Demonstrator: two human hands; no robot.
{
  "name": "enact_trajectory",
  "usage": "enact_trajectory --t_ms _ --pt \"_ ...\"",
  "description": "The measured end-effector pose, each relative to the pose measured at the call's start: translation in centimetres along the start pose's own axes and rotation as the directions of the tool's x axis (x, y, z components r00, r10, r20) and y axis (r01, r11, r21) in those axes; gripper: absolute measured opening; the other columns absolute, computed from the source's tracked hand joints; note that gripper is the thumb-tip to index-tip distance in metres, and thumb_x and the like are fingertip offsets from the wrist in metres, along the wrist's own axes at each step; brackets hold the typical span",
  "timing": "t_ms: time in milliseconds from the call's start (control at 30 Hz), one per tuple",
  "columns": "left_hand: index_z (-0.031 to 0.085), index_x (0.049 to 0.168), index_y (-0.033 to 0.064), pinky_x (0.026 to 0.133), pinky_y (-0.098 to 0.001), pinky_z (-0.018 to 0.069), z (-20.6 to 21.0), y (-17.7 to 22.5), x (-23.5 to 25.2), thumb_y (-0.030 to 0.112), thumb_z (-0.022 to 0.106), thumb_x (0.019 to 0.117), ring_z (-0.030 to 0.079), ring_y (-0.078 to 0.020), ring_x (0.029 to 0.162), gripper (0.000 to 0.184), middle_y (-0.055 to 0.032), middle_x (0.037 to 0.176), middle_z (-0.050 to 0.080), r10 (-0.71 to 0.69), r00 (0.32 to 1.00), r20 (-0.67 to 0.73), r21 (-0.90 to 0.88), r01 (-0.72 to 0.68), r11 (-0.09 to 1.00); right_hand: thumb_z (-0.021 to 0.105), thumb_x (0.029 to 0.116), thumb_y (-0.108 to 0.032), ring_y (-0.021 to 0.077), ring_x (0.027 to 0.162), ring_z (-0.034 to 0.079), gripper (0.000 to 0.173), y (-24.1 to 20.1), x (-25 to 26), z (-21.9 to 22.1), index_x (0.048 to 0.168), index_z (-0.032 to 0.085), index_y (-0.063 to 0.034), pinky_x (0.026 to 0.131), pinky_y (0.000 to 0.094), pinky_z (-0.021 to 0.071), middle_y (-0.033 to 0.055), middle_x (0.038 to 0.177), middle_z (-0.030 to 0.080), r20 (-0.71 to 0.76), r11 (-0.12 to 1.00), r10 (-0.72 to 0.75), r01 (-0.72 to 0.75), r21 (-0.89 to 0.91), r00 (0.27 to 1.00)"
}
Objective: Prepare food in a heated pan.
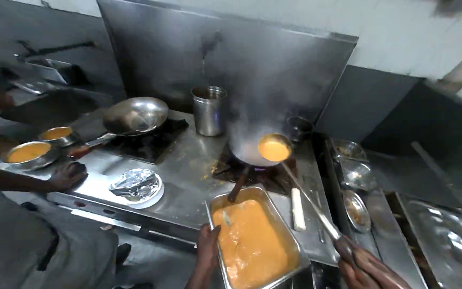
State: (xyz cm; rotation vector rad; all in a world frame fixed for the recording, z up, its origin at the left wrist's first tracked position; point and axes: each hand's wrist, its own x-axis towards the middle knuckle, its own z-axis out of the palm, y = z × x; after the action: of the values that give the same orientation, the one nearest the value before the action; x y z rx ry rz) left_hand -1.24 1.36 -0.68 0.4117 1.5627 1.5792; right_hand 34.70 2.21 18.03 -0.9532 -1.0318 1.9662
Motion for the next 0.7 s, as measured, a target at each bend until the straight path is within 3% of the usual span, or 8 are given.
enact_trajectory --t_ms 100,133,200,267,400,500,600,700 --pt "0.055 0.115 -0.0060 0.069 -0.0388 0.0585 0.0 -0.2 0.2 0.010 0.064 0.0985 0.065 -0.0219 0.079 0.025 -0.0167 0.092 0.062 -0.007 1.000 -0.016 -0.035 0.007 0.999 0.052 0.1053 -0.021 0.0106 0.046 0.051 0.046 -1.3 8.7 1.0 0.151 0.048 -0.0150 0.038 0.0250 0.0454 0.0068 0.080 0.061 -0.200 0.930 -0.057 -0.021 -0.367 0.978" --pt "0.055 0.113 -0.0059 0.068 -0.0385 0.0585 0.0 -0.3 0.2 0.010 0.064 0.0980 0.065 -0.0219 0.077 0.024 -0.0164 0.091 0.062 -0.002 1.000 -0.021 -0.040 0.002 0.999 0.055 0.1047 -0.018 0.0138 0.048 0.053 0.047 -1.1 11.4 1.2 0.151 0.049 -0.0152 0.041 0.0286 0.0472 0.0088 0.082 0.063 -0.228 0.836 -0.113 -0.032 -0.548 0.967" --pt "0.055 0.111 -0.0057 0.067 -0.0377 0.0582 0.2 -0.3 0.1 0.009 0.065 0.0970 0.065 -0.0215 0.076 0.023 -0.0158 0.088 0.062 0.002 1.000 -0.027 -0.041 -0.003 0.999 0.062 0.1020 -0.020 0.0218 0.063 0.063 0.050 -0.3 15.3 1.1 0.150 0.051 -0.0161 0.056 0.0407 0.0559 0.0121 0.093 0.068 -0.217 0.480 -0.254 -0.072 -0.874 0.943" --pt "0.056 0.112 -0.0058 0.068 -0.0375 0.0581 0.2 -0.3 -0.1 0.009 0.065 0.0968 0.065 -0.0217 0.076 0.024 -0.0160 0.089 0.062 -0.007 1.000 -0.027 -0.034 0.006 0.999 0.065 0.0999 -0.022 0.0331 0.097 0.070 0.055 1.0 16.8 0.3 0.152 0.050 -0.0167 0.087 0.0563 0.0573 0.0171 0.118 0.070 -0.158 0.200 -0.377 -0.086 -0.976 0.913" --pt "0.055 0.110 -0.0052 0.067 -0.0387 0.0576 0.1 -0.8 0.0 0.010 0.066 0.0961 0.064 -0.0227 0.075 0.023 -0.0164 0.088 0.062 -0.010 0.999 -0.038 -0.036 0.008 0.999 0.062 0.1010 -0.019 0.0410 0.104 0.069 0.054 2.9 17.1 -1.9 0.153 0.049 -0.0180 0.089 0.0609 0.0563 0.0220 0.129 0.064 -0.112 0.006 -0.449 -0.123 -0.992 0.886" --pt "0.056 0.113 -0.0044 0.068 -0.0388 0.0578 0.1 -0.8 -0.4 0.013 0.065 0.0979 0.064 -0.0222 0.076 0.024 -0.0161 0.090 0.062 -0.011 0.999 -0.046 -0.009 0.011 1.000 0.064 0.1003 -0.018 0.0376 0.099 0.070 0.055 1.6 17.5 -1.8 0.154 0.048 -0.0187 0.086 0.0585 0.0572 0.0203 0.123 0.067 -0.243 0.152 -0.323 -0.203 -0.967 0.915" --pt "0.056 0.120 -0.0064 0.074 -0.0415 0.0582 0.6 0.1 -0.4 0.014 0.063 0.0997 0.066 -0.0242 0.084 0.029 -0.0192 0.098 0.063 0.008 0.998 -0.063 0.087 -0.003 0.996 0.067 0.1000 -0.020 0.0248 0.062 0.062 0.059 1.0 16.4 -2.0 0.155 0.045 -0.0156 0.057 0.0440 0.0545 0.0173 0.097 0.068 -0.331 0.542 -0.270 -0.141 -0.828 0.904" --pt "0.054 0.127 -0.0062 0.081 -0.0476 0.0572 0.6 0.8 -0.8 0.020 0.059 0.1033 0.066 -0.0285 0.090 0.036 -0.0220 0.105 0.064 -0.028 0.999 -0.027 0.205 0.033 0.978 0.067 0.0999 -0.020 0.0226 0.057 0.060 0.062 1.5 10.4 -1.6 0.156 0.042 -0.0162 0.050 0.0415 0.0539 0.0158 0.092 0.068 -0.331 0.650 -0.318 -0.049 -0.758 0.888"
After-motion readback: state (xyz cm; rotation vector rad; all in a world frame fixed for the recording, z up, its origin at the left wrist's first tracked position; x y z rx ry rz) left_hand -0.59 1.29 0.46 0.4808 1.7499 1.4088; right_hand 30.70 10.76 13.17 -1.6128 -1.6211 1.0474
